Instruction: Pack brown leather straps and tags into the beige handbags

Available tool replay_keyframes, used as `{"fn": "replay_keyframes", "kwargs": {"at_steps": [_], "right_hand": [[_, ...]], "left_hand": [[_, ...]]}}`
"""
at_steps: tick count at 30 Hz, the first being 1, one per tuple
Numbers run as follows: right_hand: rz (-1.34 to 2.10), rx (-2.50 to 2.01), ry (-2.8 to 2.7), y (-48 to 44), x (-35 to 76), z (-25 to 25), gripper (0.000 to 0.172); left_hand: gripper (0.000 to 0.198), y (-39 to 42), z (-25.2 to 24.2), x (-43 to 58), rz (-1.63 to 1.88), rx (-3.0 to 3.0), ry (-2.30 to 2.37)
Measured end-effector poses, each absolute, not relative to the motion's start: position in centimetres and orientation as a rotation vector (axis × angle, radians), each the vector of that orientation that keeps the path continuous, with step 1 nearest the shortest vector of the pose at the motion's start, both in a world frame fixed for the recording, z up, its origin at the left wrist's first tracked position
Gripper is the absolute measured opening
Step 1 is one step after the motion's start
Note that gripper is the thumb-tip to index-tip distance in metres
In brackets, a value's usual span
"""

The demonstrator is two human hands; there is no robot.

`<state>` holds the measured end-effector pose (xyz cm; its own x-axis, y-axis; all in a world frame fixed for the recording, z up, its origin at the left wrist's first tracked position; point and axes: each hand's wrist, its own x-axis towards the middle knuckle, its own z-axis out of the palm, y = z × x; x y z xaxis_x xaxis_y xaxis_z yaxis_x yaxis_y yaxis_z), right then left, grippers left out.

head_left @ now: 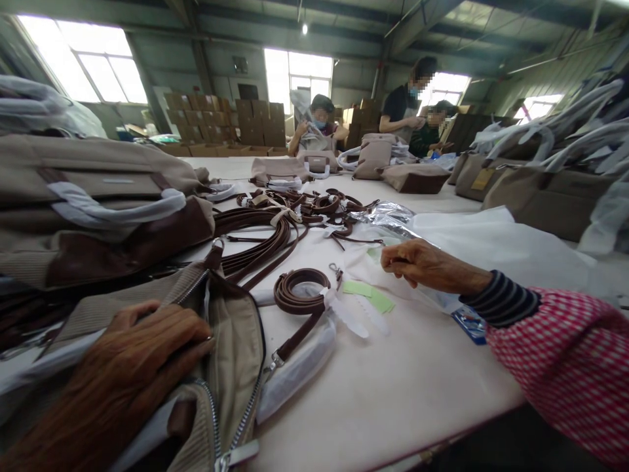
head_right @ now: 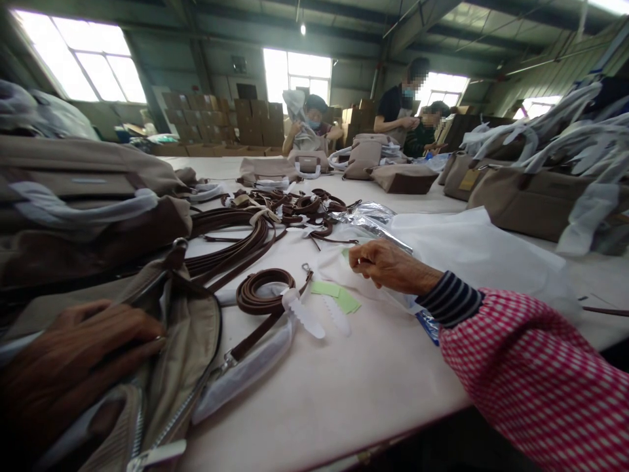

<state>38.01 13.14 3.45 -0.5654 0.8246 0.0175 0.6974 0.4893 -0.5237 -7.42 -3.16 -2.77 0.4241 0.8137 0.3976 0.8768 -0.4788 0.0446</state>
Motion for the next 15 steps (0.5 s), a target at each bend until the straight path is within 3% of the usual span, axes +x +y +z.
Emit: {"fn": "replay_keyframes", "kwargs": {"at_steps": [8,15], "right_hand": [[0.735,-1.272,-2.465,13.50,38.15,3.15,0.012],[0.491,-1.233,-2.599,13.59,37.41,3.59,0.016]], "left_hand": [[0.026,-3.04,-2.63,-7.27,-0.563,-2.508,-1.412],[0.028,-2.96,-2.37,-7.01,-0.570,-2.494,-1.462]]}}
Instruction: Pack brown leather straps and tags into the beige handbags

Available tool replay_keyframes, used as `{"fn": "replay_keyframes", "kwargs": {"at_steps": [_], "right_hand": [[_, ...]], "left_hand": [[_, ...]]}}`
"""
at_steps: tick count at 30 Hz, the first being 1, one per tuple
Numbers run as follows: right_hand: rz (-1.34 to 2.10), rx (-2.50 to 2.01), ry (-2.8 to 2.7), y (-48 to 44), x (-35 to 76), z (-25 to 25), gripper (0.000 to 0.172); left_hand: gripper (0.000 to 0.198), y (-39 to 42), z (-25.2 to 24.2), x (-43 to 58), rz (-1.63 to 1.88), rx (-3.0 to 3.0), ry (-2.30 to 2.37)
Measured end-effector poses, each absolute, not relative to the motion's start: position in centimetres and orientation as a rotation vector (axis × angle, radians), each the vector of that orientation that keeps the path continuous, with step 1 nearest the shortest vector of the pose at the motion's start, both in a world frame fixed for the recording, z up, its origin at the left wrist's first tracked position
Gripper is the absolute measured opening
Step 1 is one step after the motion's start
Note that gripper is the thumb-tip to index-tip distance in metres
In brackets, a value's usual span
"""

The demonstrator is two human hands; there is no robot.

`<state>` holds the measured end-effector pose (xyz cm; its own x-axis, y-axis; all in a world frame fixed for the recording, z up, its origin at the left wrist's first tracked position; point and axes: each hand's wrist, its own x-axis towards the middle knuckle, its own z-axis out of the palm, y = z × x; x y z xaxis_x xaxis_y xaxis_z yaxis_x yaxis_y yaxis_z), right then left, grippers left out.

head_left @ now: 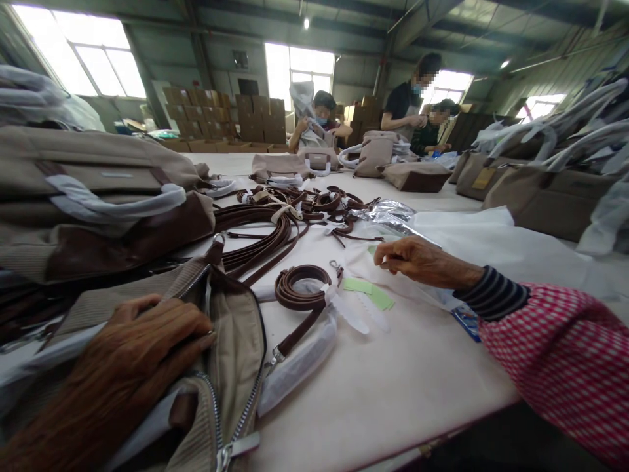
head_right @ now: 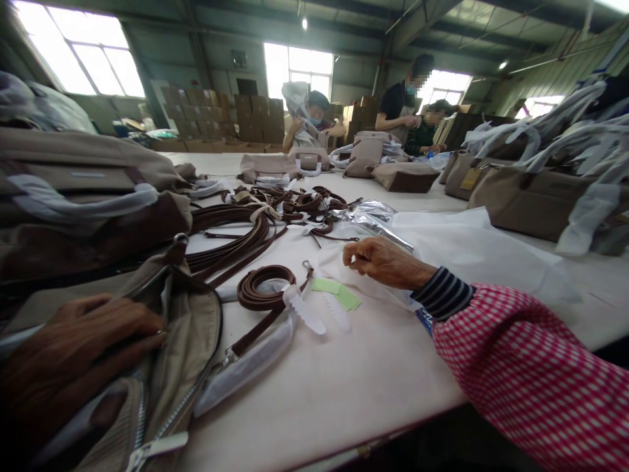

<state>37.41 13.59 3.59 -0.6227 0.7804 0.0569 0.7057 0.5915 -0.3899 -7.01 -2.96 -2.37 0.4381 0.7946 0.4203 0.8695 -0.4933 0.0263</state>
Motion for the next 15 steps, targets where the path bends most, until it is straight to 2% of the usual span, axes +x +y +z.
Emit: {"fn": "replay_keyframes", "kwargs": {"at_steps": [8,12,15], "right_hand": [[-0.156,-1.400,-2.899,12.1,33.6,4.7,0.016],[-0.281,-1.421,-2.931,11.9,31.4,4.5,0.013],[-0.243,-1.415,-2.860,12.8,30.2,4.1,0.015]], "left_hand": [[0.027,-3.2,-2.4,-7.1,-0.535,-2.509,-1.424],[0.026,-3.2,-2.4,-7.0,-0.555,-2.519,-1.384],[0.025,-3.1,-2.3,-6.8,-0.584,-2.510,-1.390]]}}
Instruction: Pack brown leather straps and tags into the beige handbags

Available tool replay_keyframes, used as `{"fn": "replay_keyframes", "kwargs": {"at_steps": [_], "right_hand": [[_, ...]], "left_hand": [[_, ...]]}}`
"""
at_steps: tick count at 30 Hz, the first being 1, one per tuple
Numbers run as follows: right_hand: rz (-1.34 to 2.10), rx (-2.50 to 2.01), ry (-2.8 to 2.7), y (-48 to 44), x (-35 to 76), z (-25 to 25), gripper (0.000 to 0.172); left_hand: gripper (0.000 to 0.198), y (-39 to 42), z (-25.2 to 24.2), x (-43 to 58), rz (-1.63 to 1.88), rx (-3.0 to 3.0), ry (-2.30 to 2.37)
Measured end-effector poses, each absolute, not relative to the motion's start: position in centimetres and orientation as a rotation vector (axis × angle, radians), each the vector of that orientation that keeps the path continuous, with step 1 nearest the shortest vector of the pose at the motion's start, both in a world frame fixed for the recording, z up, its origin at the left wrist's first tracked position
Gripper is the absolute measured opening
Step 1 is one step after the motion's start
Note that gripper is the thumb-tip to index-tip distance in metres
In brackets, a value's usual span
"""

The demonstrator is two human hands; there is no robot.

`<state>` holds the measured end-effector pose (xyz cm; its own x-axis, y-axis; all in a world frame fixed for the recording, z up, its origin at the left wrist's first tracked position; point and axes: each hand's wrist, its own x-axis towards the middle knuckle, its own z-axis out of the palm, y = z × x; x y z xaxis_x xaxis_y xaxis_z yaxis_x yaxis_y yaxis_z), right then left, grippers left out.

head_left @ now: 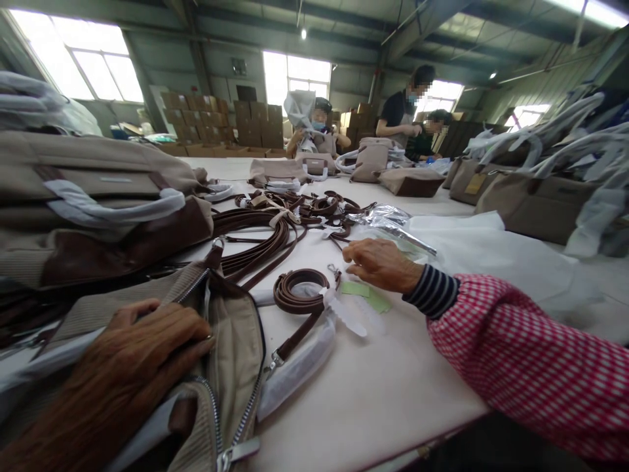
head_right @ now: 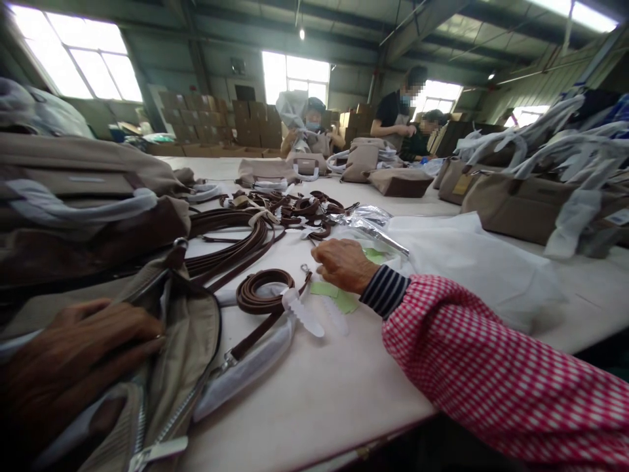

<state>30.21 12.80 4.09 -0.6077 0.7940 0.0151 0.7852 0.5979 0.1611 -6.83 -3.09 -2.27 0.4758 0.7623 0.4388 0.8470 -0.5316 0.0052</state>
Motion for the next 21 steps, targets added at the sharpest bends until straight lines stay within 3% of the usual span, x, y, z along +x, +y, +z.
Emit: {"fn": "replay_keyframes", "kwargs": {"at_steps": [21], "right_hand": [[-0.499,1.344,2.890,15.7,31.9,2.9,0.017]], "left_hand": [[0.032,-2.5,-2.9,-8.1,-0.502,-2.520,-1.380]]}}
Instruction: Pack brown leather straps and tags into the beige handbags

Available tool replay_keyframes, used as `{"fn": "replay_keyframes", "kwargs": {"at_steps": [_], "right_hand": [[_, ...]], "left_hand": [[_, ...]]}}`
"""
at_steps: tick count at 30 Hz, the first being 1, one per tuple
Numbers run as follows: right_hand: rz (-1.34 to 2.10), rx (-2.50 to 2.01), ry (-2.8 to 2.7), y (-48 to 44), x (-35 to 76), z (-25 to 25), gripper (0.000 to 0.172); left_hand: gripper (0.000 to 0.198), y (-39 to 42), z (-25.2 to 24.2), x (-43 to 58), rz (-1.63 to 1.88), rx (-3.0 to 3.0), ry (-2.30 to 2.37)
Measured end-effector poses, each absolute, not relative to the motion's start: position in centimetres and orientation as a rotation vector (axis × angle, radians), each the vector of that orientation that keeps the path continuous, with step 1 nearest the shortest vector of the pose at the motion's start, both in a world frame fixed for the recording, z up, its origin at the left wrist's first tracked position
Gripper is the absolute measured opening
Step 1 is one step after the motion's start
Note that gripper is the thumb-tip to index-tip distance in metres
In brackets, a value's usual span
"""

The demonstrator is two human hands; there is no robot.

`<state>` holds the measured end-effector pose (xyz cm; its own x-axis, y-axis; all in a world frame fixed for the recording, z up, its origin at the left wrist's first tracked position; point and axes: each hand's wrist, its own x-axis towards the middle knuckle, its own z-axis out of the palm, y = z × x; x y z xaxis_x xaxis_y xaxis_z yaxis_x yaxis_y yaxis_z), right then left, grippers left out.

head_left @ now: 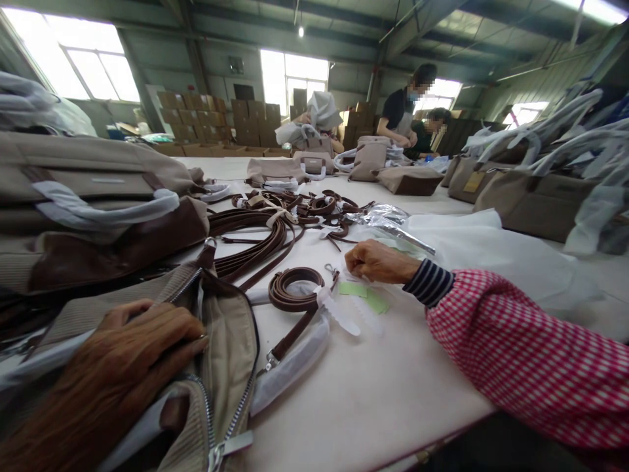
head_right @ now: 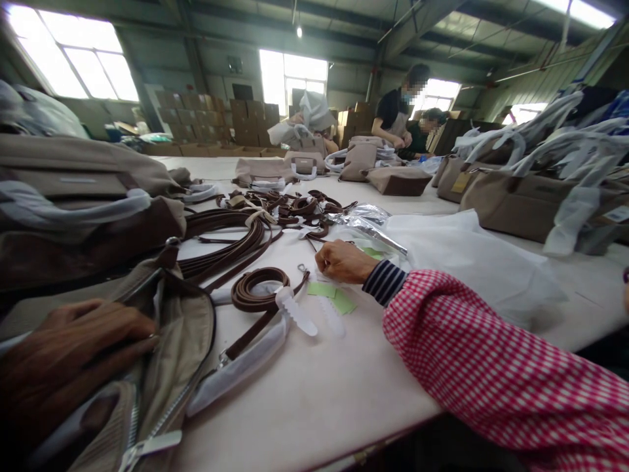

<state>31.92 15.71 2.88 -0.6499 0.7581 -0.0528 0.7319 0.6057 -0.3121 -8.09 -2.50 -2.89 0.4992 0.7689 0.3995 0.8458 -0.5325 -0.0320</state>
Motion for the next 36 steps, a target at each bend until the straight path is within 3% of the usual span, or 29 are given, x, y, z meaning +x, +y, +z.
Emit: {"fn": "replay_keyframes", "kwargs": {"at_steps": [6,13,20,30,36], "right_hand": [[0.496,-1.196,-2.672,16.0,31.8,2.4,0.015],[0.821,-1.250,-2.521,15.6,31.4,2.2,0.015],[0.617,-1.182,-2.586,14.7,29.7,2.3,0.018],[0.622,-1.320,-2.442,14.5,27.6,1.7,0.012],[0.555,-1.332,-2.274,14.6,28.2,2.9,0.012]], "left_hand": [[0.028,-2.5,-2.6,-7.7,-0.569,-2.517,-1.365],[0.033,-2.4,-2.8,-7.5,-0.603,-2.489,-1.410],[0.033,-2.6,-1.7,-6.7,-0.529,-2.524,-1.574],[0.033,-2.7,-1.0,-6.1,-0.440,-2.516,-1.724],[0.045,-2.5,-0.3,-5.6,-0.507,-2.519,-1.660]]}}
